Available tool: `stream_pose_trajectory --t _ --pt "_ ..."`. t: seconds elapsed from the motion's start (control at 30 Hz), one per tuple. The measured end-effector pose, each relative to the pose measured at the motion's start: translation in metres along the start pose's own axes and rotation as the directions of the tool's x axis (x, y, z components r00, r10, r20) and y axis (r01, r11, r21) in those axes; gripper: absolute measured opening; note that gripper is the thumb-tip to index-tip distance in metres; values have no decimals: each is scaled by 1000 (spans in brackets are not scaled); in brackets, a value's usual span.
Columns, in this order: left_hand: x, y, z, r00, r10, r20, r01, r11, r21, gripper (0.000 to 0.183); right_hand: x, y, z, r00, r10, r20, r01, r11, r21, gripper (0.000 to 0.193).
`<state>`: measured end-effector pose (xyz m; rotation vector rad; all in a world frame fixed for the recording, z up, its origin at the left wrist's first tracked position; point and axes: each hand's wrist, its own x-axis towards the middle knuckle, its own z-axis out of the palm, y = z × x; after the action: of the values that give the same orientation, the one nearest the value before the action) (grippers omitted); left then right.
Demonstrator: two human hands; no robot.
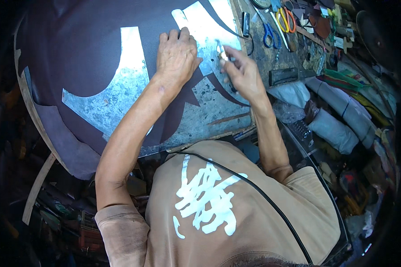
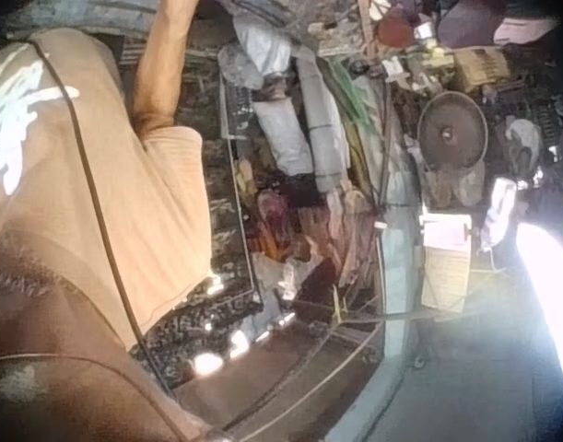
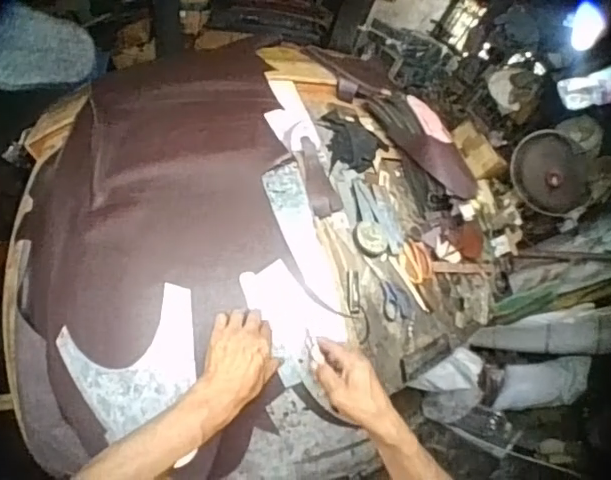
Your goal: Cutting out leather components using metal templates and a knife.
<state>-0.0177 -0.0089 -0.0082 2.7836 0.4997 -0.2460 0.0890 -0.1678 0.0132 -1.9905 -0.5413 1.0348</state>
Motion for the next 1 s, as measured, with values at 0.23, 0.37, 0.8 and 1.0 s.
stream_pose_trajectory --t 0.23,0.37,0.8,1.0 --pt "-10 5 10 998 -13 -69 16 999 43 66 -20 13 -25 860 -396 323 509 710 -486 27" --pt "-9 6 10 999 -19 -46 20 999 29 72 -2 17 -28 732 -464 499 679 557 -478 24" --pt "-12 8 22 987 -22 -156 32 998 62 63 6 16 -25 691 -443 570 722 410 -557 23" --pt "-12 9 26 969 -10 -246 43 991 127 68 16 17 -27 667 -451 593 744 365 -560 23"
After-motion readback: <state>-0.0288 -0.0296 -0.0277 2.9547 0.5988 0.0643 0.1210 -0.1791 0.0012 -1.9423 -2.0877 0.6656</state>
